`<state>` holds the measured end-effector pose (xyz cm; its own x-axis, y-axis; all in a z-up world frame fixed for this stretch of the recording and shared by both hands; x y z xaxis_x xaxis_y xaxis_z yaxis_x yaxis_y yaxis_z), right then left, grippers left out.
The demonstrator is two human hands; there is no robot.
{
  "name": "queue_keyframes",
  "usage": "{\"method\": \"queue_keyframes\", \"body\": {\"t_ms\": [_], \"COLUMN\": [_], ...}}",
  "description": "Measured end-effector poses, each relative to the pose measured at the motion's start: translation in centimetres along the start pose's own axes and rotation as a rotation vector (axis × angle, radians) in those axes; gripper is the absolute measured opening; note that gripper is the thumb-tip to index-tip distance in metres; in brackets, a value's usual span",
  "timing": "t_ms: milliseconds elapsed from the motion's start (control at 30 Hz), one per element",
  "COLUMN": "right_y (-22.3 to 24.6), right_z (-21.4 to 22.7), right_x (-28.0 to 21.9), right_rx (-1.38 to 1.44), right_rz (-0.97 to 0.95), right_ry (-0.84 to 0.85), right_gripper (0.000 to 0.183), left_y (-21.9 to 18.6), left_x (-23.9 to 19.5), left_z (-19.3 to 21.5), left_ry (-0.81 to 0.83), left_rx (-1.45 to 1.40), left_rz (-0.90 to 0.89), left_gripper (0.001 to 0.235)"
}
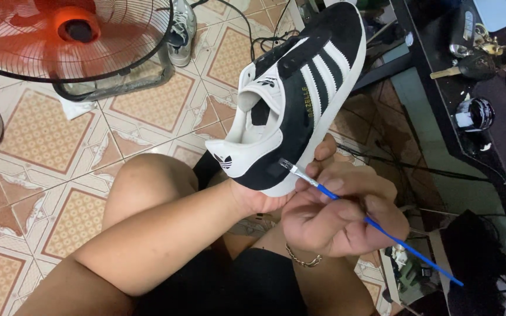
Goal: The person is painting the black stripes on a white and black sneaker with a small paintbrush. They repeatedly dip the brush into a small container of black paint and apply it to the shoe's side and heel areas.
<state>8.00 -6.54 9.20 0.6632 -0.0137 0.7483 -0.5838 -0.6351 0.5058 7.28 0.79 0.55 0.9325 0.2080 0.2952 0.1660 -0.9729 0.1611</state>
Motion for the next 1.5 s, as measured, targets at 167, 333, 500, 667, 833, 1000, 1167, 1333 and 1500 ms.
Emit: {"method": "queue_keyframes", "body": {"t_ms": [167,333,500,667,833,1000,1167,1333,1500], "right_y": [0.1,-0.3,-0.5,0.2,0.3,0.4,0.2,0.3,0.6], "right_z": [0.0,0.5,0.5,0.5,0.1,-0.1,0.4,0.7,1.0], "right_x": [-0.4,-0.3,-0.3,-0.4,-0.2,0.2,-0.1,-0.1,-0.1], "right_rx": [-0.011,0.088,0.048,0.028,0.13,0.055,-0.023,-0.052,-0.059], "right_rz": [0.026,-0.036,0.038,0.131,0.071,0.033,0.008,0.025,0.099], "right_ry": [0.11,0.048,0.035,0.043,0.119,0.133,0.118,0.158,0.173], "right_gripper": [0.02,0.024,0.024,0.022,0.023,0.021,0.022,0.025,0.022], "left_y": [0.2,-0.1,0.1,-0.4,-0.4,-0.4,-0.6,-0.7,-0.6], "left_x": [0.1,0.1,0.2,0.2,0.4,0.4,0.4,0.5,0.4], "left_z": [-0.3,0.2,-0.2,0.1,-0.3,0.2,0.5,-0.1,-0.1], "left_ry": [0.012,0.011,0.019,-0.028,0.01,-0.027,-0.044,-0.004,0.004], "left_rx": [-0.075,-0.024,-0.039,0.083,0.05,0.057,0.084,0.064,0.021], "left_rz": [0.043,0.003,0.019,-0.055,-0.03,-0.016,-0.033,-0.031,-0.003], "left_gripper": [0.041,0.044,0.043,0.04,0.037,0.038,0.036,0.036,0.039]}}
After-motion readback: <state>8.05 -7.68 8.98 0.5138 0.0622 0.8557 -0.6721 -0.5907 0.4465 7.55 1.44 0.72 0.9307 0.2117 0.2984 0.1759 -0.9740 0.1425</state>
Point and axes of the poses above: each hand's wrist, its own x-axis towards the middle knuckle, its own z-axis out of the back of the hand, y = z × x, the point moved 9 cm from there along x, towards the middle knuckle, and after that the axes turned 5 degrees about x, right-handed, at the moved point
